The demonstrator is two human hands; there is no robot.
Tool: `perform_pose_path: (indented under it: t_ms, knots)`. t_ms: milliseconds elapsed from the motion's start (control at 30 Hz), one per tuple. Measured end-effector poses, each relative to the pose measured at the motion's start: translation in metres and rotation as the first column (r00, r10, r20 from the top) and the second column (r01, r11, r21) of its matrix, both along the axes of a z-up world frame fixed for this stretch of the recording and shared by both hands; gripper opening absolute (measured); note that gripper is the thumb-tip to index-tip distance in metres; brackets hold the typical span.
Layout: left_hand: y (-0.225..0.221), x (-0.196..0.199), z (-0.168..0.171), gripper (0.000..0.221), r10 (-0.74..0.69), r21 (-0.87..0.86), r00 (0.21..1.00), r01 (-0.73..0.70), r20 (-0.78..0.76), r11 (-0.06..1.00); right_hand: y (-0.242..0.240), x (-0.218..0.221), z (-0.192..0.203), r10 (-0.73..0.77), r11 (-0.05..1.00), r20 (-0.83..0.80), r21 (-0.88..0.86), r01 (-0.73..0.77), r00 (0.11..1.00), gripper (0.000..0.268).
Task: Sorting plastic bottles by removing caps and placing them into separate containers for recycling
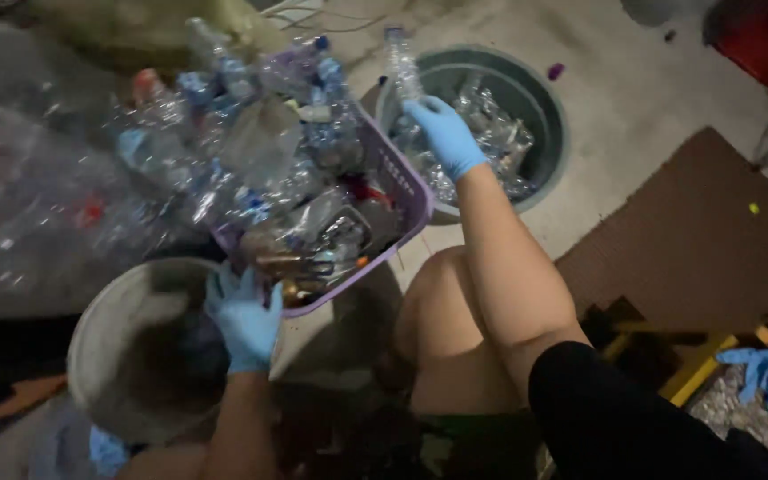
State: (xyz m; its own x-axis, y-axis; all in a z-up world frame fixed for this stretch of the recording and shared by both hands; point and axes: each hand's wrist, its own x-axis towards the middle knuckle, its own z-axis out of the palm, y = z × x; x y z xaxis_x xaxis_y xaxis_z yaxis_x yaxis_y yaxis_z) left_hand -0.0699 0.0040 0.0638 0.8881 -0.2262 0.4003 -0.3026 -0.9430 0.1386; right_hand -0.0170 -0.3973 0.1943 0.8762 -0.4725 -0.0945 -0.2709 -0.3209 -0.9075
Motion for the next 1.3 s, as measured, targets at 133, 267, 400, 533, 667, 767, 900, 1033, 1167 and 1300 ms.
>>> perform_pose_path:
  t_ms: [133, 267, 400, 533, 667, 767, 900, 1033, 1167, 1300]
  knots:
    - [0.007, 0.001, -0.005, 0.051, -0.044, -0.006, 0.998, 0.044, -0.040, 0.999, -0.088, 0.011, -0.083, -0.336, 0.881, -0.025, 0.345, 0.324, 0.941, 0.086]
    - [0.008, 0.006, -0.006, 0.044, -0.123, -0.094, 0.992, 0.120, -0.022, 0.988, -0.125, 0.001, -0.133, -0.435, 0.784, -0.191, 0.401, 0.474, 0.880, 0.064]
    - [0.012, 0.012, -0.011, 0.044, -0.186, -0.171, 0.981, 0.174, -0.057, 0.970, -0.147, -0.001, -0.183, -0.573, 0.531, -0.366, 0.516, 0.672, 0.733, 0.057]
    - [0.011, 0.021, -0.017, 0.042, -0.186, -0.154, 0.977, 0.169, -0.103, 0.973, -0.196, -0.001, -0.294, -0.475, 0.813, -0.479, 0.082, 0.576, 0.738, 0.081]
    - [0.017, 0.022, -0.034, 0.040, -0.196, -0.233, 0.981, 0.190, -0.003, 0.954, -0.179, -0.007, -0.285, -0.718, 0.460, -0.377, 0.373, 0.806, 0.585, 0.083]
    - [0.013, 0.020, -0.027, 0.039, -0.167, -0.215, 0.985, 0.153, -0.049, 0.965, -0.250, -0.040, -0.403, -0.582, 0.793, -0.275, 0.018, 0.609, 0.765, 0.051]
    - [0.009, 0.021, -0.024, 0.038, -0.162, -0.199, 0.985, 0.146, -0.067, 0.969, -0.229, 0.003, -0.373, -0.331, 0.775, -0.575, -0.618, -0.132, 0.748, 0.024]
    - [0.012, 0.022, -0.030, 0.035, -0.182, -0.220, 0.983, 0.169, -0.039, 0.961, -0.249, 0.013, -0.410, -0.338, 0.698, -0.513, -0.699, -0.155, 0.789, 0.020]
    - [0.008, 0.023, -0.027, 0.036, -0.130, -0.224, 0.980, 0.095, -0.151, 0.970, -0.186, 0.009, -0.279, -0.732, 0.541, -0.367, 0.200, 0.817, 0.574, 0.057]
    - [0.007, 0.018, -0.022, 0.035, -0.135, -0.338, 0.975, 0.068, -0.179, 0.939, -0.181, 0.027, -0.269, -0.707, 0.685, -0.212, 0.034, 0.728, 0.675, 0.077]
